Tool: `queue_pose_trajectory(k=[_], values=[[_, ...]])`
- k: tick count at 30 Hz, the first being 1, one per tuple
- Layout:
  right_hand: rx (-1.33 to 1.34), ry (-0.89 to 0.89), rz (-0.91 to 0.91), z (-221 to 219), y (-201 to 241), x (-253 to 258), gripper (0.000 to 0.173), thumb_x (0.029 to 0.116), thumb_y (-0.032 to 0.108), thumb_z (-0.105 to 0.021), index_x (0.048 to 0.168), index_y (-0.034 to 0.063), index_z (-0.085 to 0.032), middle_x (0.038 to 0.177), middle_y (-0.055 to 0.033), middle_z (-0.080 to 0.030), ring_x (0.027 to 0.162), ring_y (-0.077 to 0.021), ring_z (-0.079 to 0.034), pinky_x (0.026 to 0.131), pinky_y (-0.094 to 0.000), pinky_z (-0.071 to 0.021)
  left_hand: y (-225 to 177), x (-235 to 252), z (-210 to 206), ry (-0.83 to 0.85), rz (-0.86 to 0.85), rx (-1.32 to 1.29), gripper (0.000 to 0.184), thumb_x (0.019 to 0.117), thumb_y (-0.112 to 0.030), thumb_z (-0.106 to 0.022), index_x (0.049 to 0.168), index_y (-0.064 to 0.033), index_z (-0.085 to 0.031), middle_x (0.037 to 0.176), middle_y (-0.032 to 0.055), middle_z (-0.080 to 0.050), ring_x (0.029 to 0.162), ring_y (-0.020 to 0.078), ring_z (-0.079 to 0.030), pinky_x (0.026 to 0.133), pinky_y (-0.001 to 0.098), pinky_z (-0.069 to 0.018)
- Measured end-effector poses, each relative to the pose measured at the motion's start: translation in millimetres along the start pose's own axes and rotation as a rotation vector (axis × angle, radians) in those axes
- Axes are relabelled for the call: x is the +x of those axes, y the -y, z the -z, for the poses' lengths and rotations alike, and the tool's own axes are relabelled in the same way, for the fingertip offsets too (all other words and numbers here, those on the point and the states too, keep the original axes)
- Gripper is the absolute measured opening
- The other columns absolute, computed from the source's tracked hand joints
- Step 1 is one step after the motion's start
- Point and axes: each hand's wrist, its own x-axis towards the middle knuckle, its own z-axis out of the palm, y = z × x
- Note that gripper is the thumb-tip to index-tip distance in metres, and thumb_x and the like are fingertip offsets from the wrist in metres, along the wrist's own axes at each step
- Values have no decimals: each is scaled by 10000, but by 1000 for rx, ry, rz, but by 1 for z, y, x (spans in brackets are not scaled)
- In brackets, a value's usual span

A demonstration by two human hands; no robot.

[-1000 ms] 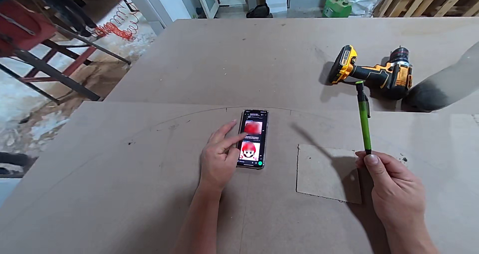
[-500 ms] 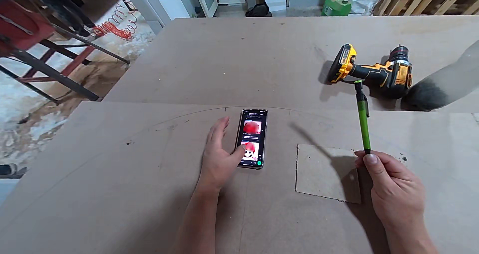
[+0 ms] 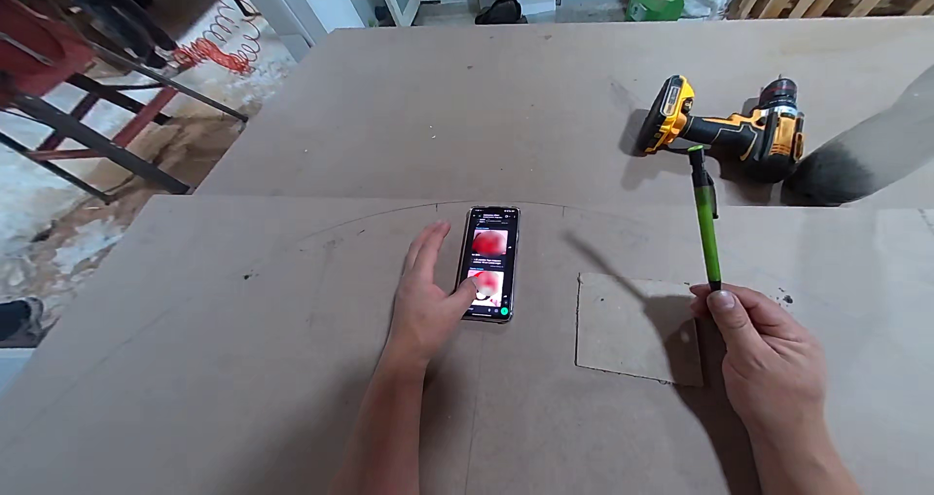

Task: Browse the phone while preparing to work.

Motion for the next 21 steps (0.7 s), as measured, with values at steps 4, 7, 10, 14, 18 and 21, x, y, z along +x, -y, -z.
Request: queue_pose_trajectory(k=[4,7,10,14,18,21], values=[[6,1,10,-1,1,0,237,1033,317,-609,1053,131,-755,973,22,-734,836,-87,-689,764,-226,-590,0,0,0,1,-13,5,791,835,-225,-768,1555,-228,-440,1643,-12,-352,1443,201,-442,1127,497,-454],[0,3,1,-1,1,0,238,1037,312,-598,1053,133,-754,975,24,-736,839,-89,-692,763,-226,-594,0,0,0,1,-12,-11,781,844,-231,-769,1553,-225,-443,1644,-13,-351,1451,199,-433,1134,495,-449],[6,2,-8,-1,2,0,242,1037,314,-599,1057,131,-755,960,19,-734,822,-92,-689,743,-223,-592,1,-1,4,1,17,-148,729,895,-260,-704,1567,-222,-424,1629,-13,-382,1438,179,-458,1139,450,-464],[7,-3,-8,-1,2,0,236,1033,314,-607,1047,132,-757,960,21,-736,821,-87,-689,745,-217,-590,4,-1,10,9,33,-290,716,894,-101,-586,1577,-217,-403,1609,-6,-421,1435,190,-467,1140,436,-464],[3,-2,-4,-1,1,0,244,1029,326,-614,1040,130,-758,958,19,-732,826,-92,-686,750,-219,-588,3,-1,10,17,34,-244,763,837,-56,-595,1566,-210,-428,1621,-10,-401,1435,185,-464,1134,438,-469],[-4,-3,4,-1,1,0,251,1030,332,-611,1041,127,-757,954,16,-730,826,-94,-686,749,-221,-587,3,0,8,14,12,-207,716,856,-100,-621,1546,-202,-459,1616,-16,-402,1430,186,-467,1126,439,-476]])
